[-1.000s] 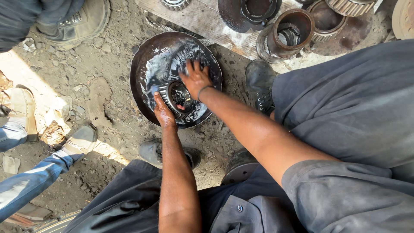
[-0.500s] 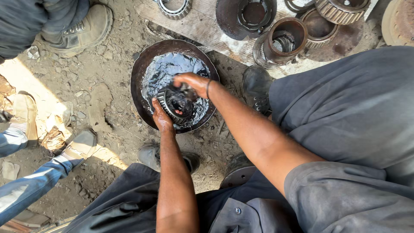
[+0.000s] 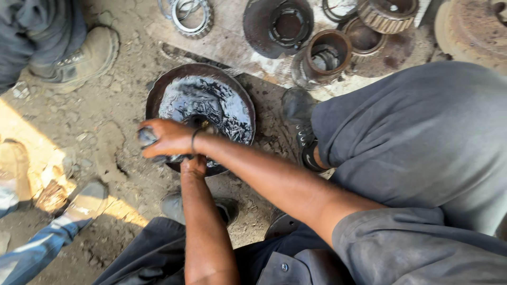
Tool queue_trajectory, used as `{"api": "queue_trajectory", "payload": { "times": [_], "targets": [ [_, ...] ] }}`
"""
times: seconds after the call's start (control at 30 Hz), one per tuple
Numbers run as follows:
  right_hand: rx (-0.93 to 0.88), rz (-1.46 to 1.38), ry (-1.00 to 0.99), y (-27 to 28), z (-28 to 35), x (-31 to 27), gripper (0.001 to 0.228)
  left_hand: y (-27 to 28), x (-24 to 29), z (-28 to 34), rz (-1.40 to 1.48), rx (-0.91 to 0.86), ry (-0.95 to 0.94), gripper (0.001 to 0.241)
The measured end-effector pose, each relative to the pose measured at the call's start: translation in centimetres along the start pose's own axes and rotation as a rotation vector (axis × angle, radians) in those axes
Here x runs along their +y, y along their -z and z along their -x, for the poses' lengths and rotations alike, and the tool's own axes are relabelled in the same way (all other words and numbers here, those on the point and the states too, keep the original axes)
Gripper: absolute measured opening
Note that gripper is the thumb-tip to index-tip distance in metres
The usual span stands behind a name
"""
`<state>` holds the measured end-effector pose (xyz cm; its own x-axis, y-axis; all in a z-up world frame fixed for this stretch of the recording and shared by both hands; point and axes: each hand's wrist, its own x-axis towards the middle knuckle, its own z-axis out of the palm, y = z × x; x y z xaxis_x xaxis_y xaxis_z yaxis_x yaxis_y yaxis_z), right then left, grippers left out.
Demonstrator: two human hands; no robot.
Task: The person sits on the ground and cleans a metal bearing by hand in a shallow pan of dark liquid. They repeatedly submerge, scrub, and rotate the bearing, occasionally lifting it to inspect it before returning it to the liquid.
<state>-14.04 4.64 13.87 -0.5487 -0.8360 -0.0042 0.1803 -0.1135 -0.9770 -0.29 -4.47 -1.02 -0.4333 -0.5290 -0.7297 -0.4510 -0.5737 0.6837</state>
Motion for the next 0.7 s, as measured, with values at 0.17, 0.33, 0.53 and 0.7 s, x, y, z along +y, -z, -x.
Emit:
{"api": "queue_trajectory", "payload": {
  "times": [0.17, 0.33, 0.53, 0.7],
  "targets": [
    [0.041, 0.242, -0.008, -0.2, -0.4, -2.6, 0.043, -1.6, 1.2, 2.1, 0.058, -0.061, 0.001, 0.046],
    [0.142, 0.253, 0.182, 0.1, -0.2, -4.9, 0.051, -1.3, 0.9, 1.9, 0.113, -0.067, -0.034, 0.047],
    [0.322, 0.763, 0.311, 0.7, 0.5, -4.1, 0.051, -2.2, -0.6, 0.0, 0.190, -0.085, -0.019, 0.049],
    [0.240, 0.833, 0.069, 0.4, 0.9, 0.4, 0.049, -1.7, 1.1, -2.7, 0.275, -0.064, -0.021, 0.050]
  ]
}}
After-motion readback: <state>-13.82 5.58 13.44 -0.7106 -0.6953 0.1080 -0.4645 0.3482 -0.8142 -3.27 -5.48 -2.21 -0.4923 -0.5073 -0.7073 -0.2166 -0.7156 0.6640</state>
